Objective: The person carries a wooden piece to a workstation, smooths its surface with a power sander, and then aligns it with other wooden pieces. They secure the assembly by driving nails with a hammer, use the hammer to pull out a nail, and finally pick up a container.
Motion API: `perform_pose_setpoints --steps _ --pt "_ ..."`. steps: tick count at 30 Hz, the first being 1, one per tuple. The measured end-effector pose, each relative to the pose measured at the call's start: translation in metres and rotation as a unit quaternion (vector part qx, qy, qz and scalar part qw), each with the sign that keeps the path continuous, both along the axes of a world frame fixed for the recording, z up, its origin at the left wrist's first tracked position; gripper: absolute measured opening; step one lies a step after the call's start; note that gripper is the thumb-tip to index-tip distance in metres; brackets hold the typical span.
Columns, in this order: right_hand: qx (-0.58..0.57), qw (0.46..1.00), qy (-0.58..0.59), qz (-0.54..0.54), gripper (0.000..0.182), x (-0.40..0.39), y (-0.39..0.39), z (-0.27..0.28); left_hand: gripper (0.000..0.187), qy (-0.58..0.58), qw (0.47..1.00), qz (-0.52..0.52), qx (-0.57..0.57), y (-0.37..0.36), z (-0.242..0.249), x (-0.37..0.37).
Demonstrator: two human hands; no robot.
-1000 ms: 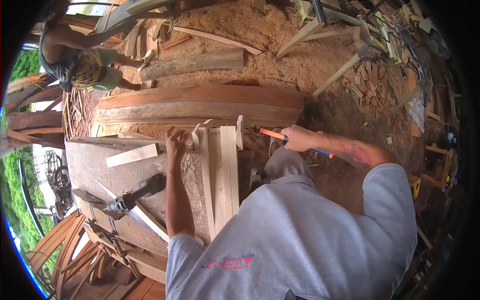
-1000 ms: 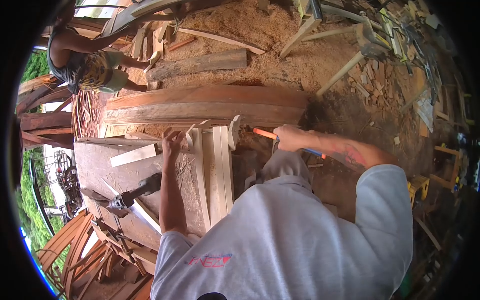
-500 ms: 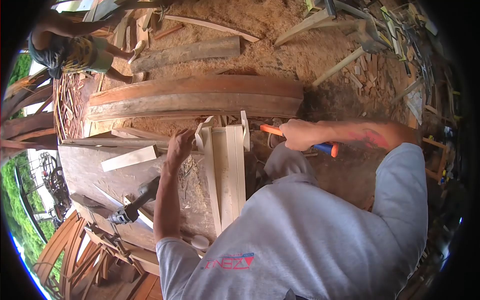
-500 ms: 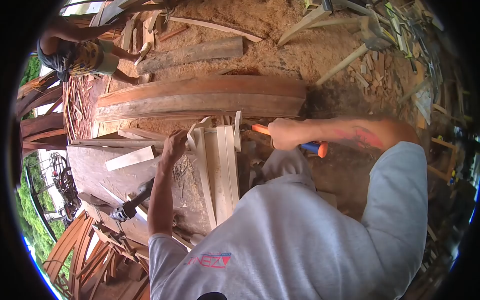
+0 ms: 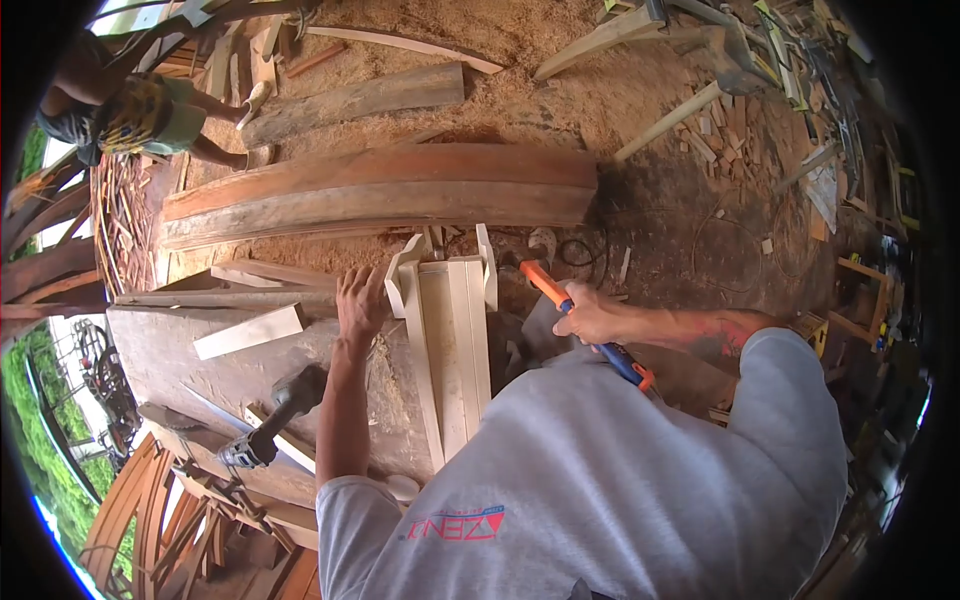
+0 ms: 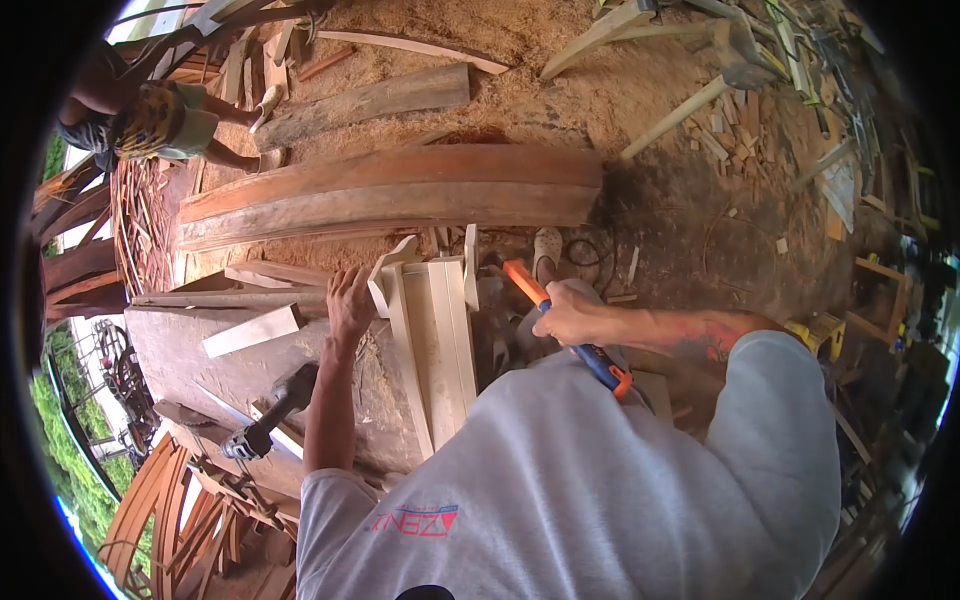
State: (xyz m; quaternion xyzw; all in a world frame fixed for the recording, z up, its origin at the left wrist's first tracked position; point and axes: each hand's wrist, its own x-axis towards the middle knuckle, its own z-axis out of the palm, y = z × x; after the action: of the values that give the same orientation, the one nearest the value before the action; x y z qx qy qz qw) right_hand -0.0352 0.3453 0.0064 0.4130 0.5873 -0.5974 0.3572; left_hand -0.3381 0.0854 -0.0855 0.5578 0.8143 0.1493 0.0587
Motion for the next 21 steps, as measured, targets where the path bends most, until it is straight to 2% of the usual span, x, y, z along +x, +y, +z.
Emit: perform_pose_setpoints --steps 3,6,9,10,12,14,15,16,18,19,20,21 --pt "-0.044 0.996 0.023 -0.068 0.03 0.011 -0.009 -0.01 0.022 0.005 1.0 0.005 -0.005 -0.002 -0.001 0.001" --pt "0.007 0.996 0.055 -0.063 0.029 0.012 -0.009 -0.001 0.025 0.017 1.0 -0.003 -0.017 0.004 0.009 0.002" --pt "0.112 0.981 0.114 0.112 0.034 0.007 0.02 -0.001 0.026 0.029 0.998 -0.051 -0.013 0.005 0.014 -0.006" --pt "0.113 0.981 0.113 0.107 0.034 0.009 0.029 -0.018 0.026 0.028 0.998 -0.056 -0.013 0.008 0.015 -0.008" --pt "0.175 0.904 0.231 0.314 0.032 0.015 0.041 -0.065 0.026 -0.074 0.994 -0.06 -0.046 0.009 0.02 -0.009" --pt "0.098 0.948 0.119 0.28 0.028 -0.017 0.061 -0.007 0.024 -0.105 0.992 -0.041 -0.06 0.009 0.023 -0.009" --pt "0.051 0.953 0.094 0.285 0.024 -0.023 0.066 -0.005 0.022 -0.125 0.99 -0.046 -0.057 0.012 0.025 -0.009" --pt "0.05 0.952 0.097 0.285 0.024 -0.028 0.068 -0.002 0.021 -0.145 0.987 -0.05 -0.054 0.013 0.026 -0.01" --pt "0.005 0.944 0.022 0.331 0.025 -0.042 0.075 0.013 0.021 -0.164 0.983 -0.052 -0.067 0.013 0.025 -0.014" --pt "0.045 0.925 0.007 0.377 0.028 -0.05 0.071 0.029 0.021 -0.185 0.978 -0.055 -0.079 0.013 0.024 -0.016" --pt "0.043 0.924 0.007 0.38 0.028 -0.047 0.064 0.031 0.021 -0.186 0.978 -0.052 -0.08 0.012 0.023 -0.017" --pt "0.094 0.919 0.046 0.379 0.027 -0.042 0.057 0.033 0.02 -0.2 0.976 -0.056 -0.07 0.013 0.022 -0.018"
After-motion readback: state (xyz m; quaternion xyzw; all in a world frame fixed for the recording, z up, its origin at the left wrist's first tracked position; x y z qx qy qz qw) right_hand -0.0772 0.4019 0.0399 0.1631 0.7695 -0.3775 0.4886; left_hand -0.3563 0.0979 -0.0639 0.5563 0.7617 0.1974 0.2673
